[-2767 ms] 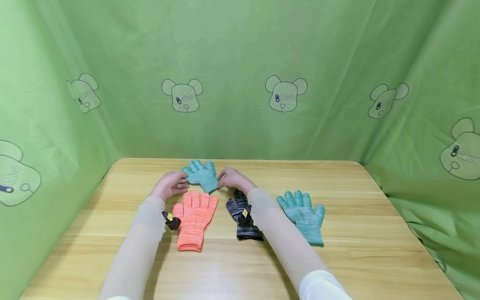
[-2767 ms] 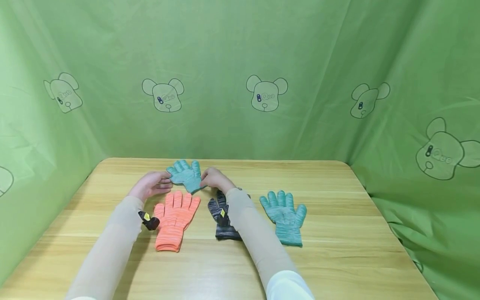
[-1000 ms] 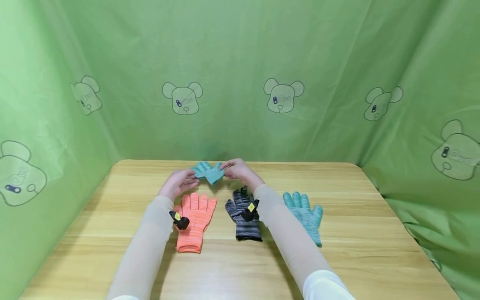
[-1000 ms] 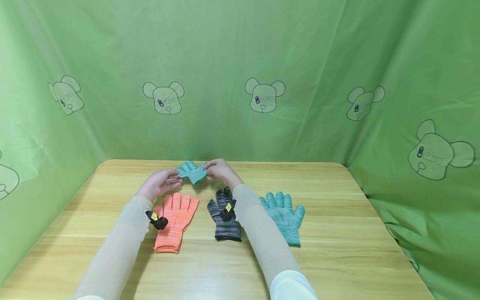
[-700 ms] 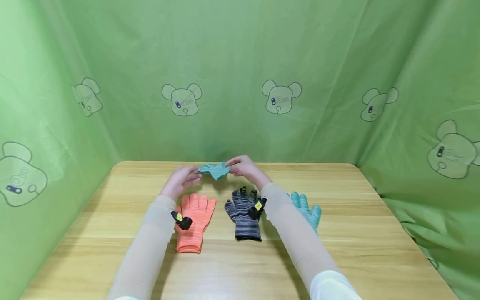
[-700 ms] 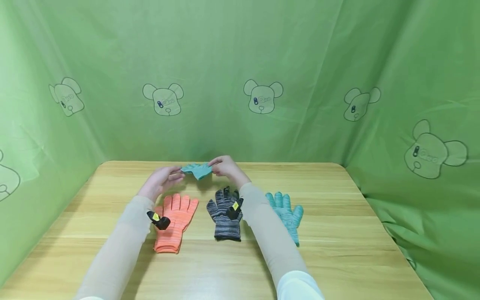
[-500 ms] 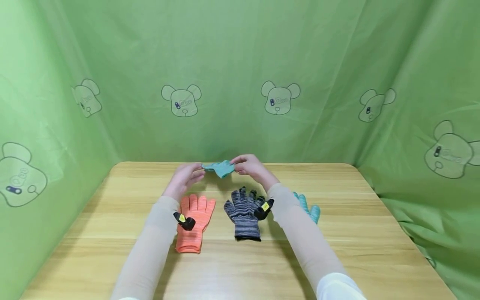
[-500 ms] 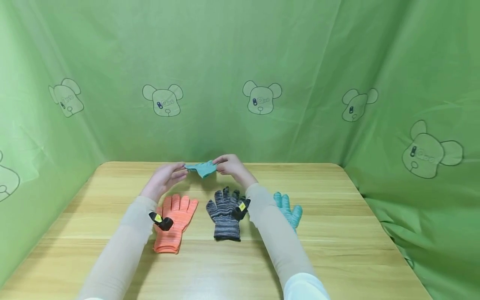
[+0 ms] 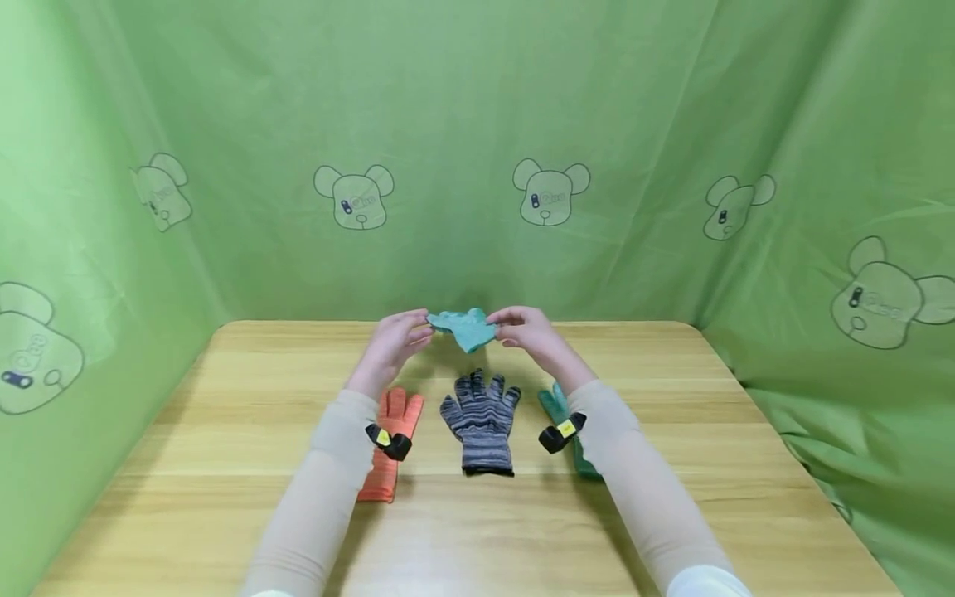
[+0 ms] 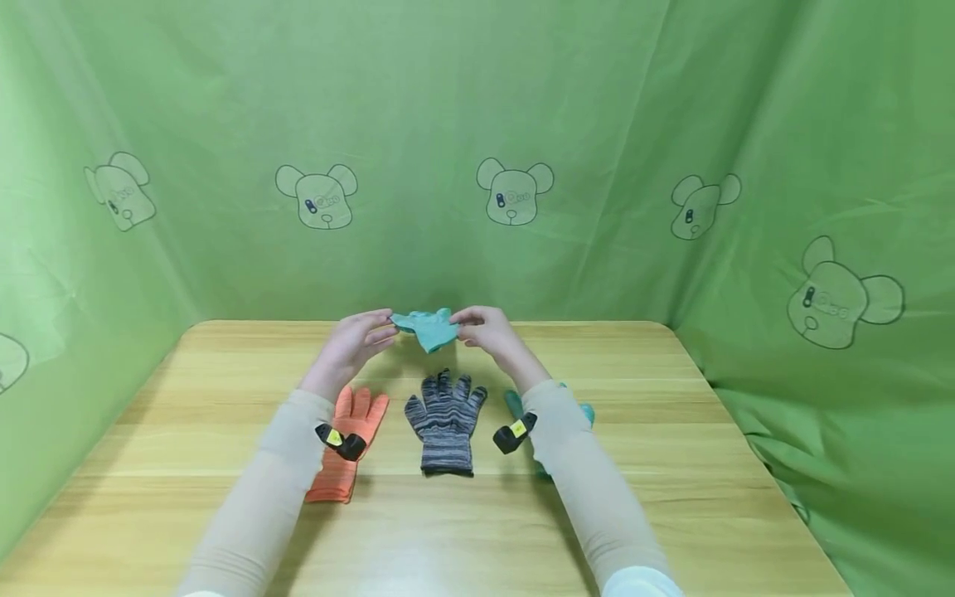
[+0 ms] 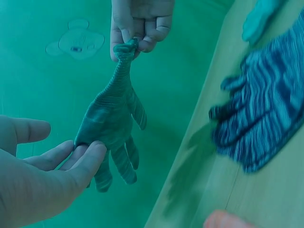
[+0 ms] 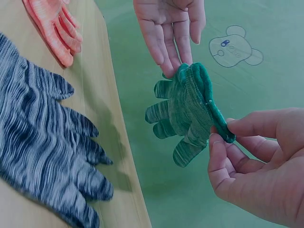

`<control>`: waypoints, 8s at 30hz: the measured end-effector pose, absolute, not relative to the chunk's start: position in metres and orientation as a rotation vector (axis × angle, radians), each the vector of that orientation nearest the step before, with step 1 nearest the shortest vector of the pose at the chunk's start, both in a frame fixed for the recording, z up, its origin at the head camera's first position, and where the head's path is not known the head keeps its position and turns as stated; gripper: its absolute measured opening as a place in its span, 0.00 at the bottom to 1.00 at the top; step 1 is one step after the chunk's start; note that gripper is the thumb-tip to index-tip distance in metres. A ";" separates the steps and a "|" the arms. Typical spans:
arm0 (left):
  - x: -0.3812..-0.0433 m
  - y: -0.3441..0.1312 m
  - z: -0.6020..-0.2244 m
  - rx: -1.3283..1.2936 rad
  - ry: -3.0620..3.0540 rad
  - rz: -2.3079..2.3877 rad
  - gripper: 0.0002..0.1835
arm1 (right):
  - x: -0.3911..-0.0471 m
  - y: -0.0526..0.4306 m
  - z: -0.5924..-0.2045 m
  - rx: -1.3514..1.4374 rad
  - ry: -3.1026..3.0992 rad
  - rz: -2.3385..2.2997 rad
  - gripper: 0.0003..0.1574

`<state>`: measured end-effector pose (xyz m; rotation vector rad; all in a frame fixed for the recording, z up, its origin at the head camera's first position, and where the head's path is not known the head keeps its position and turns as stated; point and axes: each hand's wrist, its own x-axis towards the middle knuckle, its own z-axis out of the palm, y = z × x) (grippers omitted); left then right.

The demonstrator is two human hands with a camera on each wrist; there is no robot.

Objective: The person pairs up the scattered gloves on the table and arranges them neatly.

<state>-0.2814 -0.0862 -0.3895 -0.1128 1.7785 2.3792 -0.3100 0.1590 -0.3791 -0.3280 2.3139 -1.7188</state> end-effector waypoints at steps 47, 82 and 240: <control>-0.249 0.032 -0.392 0.226 1.606 2.322 0.22 | -0.219 0.300 -0.390 -0.352 2.558 -1.658 0.22; -0.236 0.072 -0.430 0.261 1.616 2.125 0.20 | -0.173 0.347 -0.406 -0.363 2.579 -1.557 0.19; -0.233 0.073 -0.455 0.260 1.677 1.847 0.24 | -0.222 0.367 -0.442 -0.169 2.198 -1.581 0.32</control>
